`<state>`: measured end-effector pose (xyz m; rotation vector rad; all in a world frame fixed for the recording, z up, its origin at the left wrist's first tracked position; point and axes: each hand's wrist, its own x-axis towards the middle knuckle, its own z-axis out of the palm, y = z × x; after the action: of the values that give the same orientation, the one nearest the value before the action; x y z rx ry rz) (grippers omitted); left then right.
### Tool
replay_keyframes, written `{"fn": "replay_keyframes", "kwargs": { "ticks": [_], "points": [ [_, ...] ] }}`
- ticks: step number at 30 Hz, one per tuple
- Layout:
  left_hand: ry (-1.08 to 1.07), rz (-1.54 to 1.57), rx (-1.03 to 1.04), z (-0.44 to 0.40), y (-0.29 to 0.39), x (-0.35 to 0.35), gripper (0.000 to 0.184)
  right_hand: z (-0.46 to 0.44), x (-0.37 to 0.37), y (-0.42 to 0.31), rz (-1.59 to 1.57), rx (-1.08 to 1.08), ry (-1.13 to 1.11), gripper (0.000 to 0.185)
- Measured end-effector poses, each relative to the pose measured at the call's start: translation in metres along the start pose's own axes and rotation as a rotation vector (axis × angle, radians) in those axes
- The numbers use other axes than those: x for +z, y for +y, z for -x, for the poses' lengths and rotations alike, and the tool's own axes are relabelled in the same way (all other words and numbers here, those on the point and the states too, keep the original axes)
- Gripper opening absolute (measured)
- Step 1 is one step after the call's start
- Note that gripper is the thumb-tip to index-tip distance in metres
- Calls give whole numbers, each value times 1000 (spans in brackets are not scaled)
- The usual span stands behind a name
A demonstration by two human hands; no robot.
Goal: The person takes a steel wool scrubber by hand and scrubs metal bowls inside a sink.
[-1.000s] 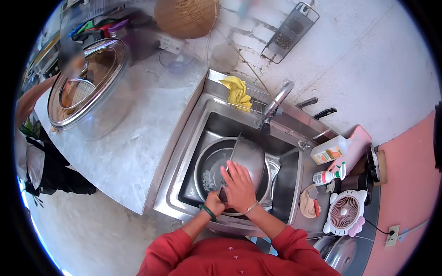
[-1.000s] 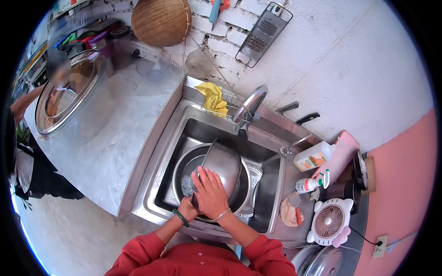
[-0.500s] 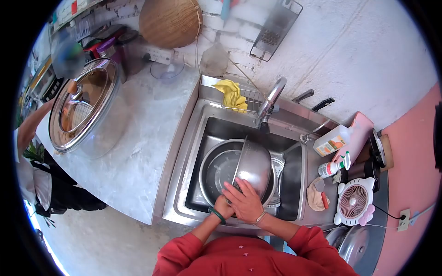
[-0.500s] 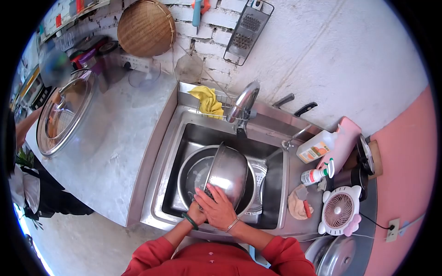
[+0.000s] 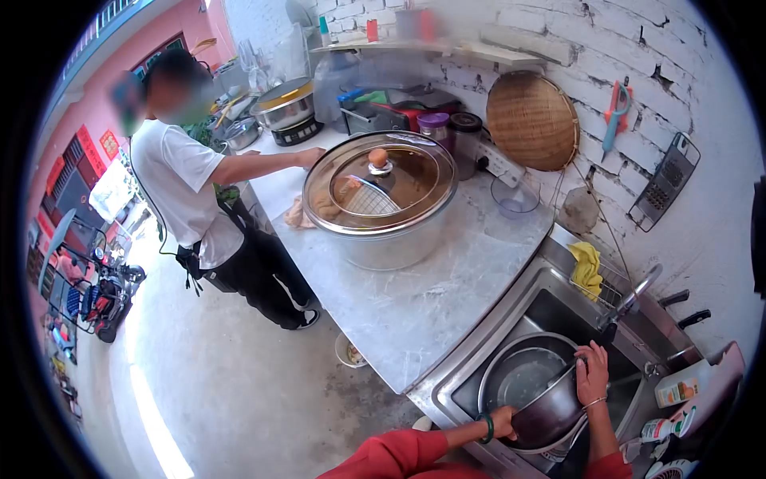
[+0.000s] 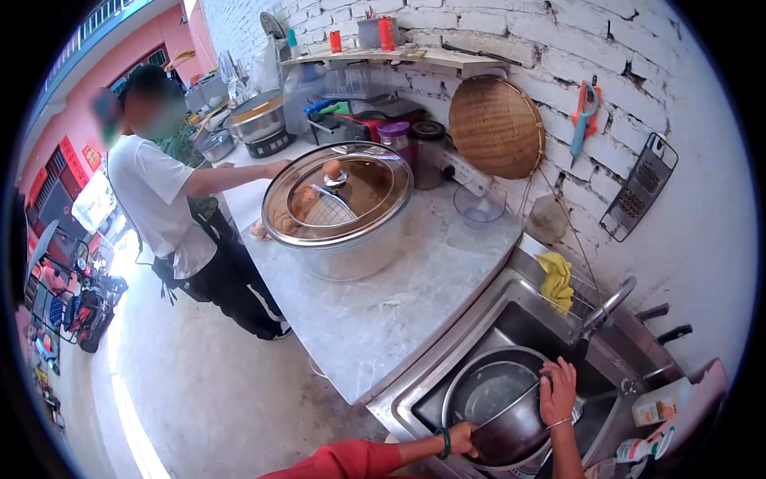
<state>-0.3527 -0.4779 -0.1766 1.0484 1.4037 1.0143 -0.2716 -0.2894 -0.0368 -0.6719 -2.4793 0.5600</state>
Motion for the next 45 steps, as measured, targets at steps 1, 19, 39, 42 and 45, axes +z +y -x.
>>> {"fn": "replay_keyframes", "kwargs": {
  "ticks": [1, 19, 39, 42, 45],
  "points": [
    [58, 91, 3, 6, 10, -2, 43, 8, 1, -24, 48, -139, -41, 19],
    [-13, 347, 85, -4, 7, -9, 42, -5, 24, -26, 198, -470, -119, 20],
    [-41, 123, -19, 3, 21, -8, 51, 29, 23, -47, 221, -512, -229, 17],
    [-52, 218, -74, 2, 8, -3, 56, -9, -11, 4, 137, -113, -106, 20],
    [-129, 226, -51, 7, 7, -8, 57, -4, -8, 106, -164, 204, -191, 29]
  ]
}}
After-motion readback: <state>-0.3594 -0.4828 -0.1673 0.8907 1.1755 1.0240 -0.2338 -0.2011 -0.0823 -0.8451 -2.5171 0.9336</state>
